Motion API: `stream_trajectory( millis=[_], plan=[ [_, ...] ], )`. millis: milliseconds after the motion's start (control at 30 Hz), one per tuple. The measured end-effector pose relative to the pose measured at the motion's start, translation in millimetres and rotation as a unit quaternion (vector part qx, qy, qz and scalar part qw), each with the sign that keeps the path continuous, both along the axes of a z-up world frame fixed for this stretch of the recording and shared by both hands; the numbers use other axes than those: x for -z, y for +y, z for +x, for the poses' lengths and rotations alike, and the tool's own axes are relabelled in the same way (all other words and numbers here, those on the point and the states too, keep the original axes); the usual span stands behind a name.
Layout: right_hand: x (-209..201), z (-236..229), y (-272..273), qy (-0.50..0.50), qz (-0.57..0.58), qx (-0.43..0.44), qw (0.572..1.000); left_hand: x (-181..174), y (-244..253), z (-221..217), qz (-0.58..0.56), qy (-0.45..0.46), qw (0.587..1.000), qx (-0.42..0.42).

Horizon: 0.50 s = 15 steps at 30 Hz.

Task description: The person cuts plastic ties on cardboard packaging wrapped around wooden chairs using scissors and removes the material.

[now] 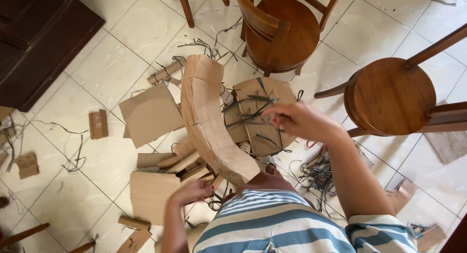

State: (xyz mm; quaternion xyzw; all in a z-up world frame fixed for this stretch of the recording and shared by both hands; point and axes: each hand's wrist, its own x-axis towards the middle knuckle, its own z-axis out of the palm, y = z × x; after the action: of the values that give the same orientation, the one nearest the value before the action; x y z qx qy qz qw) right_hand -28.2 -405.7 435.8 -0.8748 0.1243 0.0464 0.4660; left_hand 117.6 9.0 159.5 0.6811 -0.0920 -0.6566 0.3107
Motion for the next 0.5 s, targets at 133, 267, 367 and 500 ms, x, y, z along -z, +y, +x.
stream_trajectory(
  millis=[133, 267, 367, 500],
  plan=[
    [-20, -8, 37, -0.083, 0.191, -0.024, 0.978, -214, -107, 1, -0.418, -0.147, 0.896, 0.029],
    [-19, -7, 40, -0.194, 0.232, -0.010, 0.953, -209, -188, -33, -0.456, -0.185, 0.868, 0.073],
    [-14, -20, -10, -0.373, 0.224, 0.147, 0.888, -209, -204, -37, -0.502, -0.182, 0.841, 0.085],
    [42, -76, -113, -0.536, -0.309, 0.339, 0.708, -207, -169, -19, -0.442, -0.194, 0.876, 0.018]
  ],
)
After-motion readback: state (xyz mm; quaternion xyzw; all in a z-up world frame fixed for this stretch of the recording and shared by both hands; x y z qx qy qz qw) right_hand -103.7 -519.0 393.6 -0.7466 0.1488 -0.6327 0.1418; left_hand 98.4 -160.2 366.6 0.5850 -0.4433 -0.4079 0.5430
